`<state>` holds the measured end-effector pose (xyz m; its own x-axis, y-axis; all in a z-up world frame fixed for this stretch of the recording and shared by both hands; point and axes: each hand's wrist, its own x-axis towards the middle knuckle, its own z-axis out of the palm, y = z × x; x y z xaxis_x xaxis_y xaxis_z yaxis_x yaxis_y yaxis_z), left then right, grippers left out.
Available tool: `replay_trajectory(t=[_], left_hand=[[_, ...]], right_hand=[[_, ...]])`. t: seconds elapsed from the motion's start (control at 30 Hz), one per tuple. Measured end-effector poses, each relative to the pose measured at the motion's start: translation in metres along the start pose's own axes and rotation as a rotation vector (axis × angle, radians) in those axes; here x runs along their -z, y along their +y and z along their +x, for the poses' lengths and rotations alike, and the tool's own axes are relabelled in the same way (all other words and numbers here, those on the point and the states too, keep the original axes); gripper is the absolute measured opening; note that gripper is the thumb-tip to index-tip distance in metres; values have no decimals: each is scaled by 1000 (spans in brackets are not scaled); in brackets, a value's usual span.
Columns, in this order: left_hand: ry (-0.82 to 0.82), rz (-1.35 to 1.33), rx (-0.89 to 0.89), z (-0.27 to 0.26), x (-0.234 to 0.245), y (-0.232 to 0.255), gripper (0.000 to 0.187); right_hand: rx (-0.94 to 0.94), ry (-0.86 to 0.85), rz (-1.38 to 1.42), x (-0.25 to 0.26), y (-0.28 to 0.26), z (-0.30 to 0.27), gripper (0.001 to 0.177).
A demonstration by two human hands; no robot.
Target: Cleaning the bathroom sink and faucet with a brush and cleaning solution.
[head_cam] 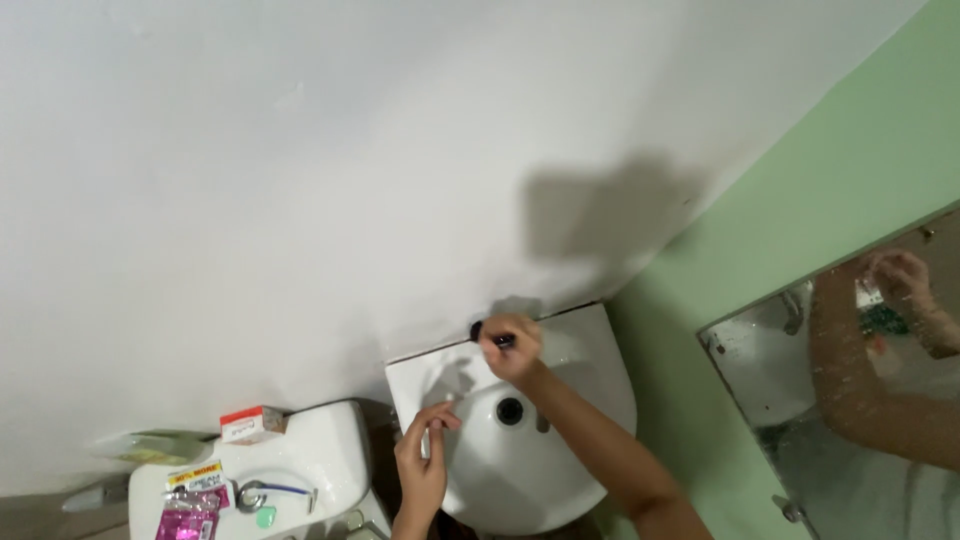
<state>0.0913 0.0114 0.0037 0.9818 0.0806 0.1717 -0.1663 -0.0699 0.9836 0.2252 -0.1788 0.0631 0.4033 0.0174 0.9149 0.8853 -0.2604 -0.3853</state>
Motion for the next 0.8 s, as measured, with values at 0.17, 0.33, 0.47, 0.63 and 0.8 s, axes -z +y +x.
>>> replay_trajectory(t=[0.17,0.33,0.47,0.63,0.8], left_hand=[[-38,14,-52,12,-1,8,24],[-16,27,-2,7,-2,9,25],[-29,3,-44,4,-2,-3,23],[-35,17,-37,9,-1,10,24],[-6,34,16,0,1,-1,24]], right_hand=[[-89,176,241,0,-7,19,37],[-198,-27,-117,-2,0,16,37],[-260,166,63,7,19,-8,40],[-72,-26,-151,3,0,22,35],[-23,149,-184,8,15,-1,32]])
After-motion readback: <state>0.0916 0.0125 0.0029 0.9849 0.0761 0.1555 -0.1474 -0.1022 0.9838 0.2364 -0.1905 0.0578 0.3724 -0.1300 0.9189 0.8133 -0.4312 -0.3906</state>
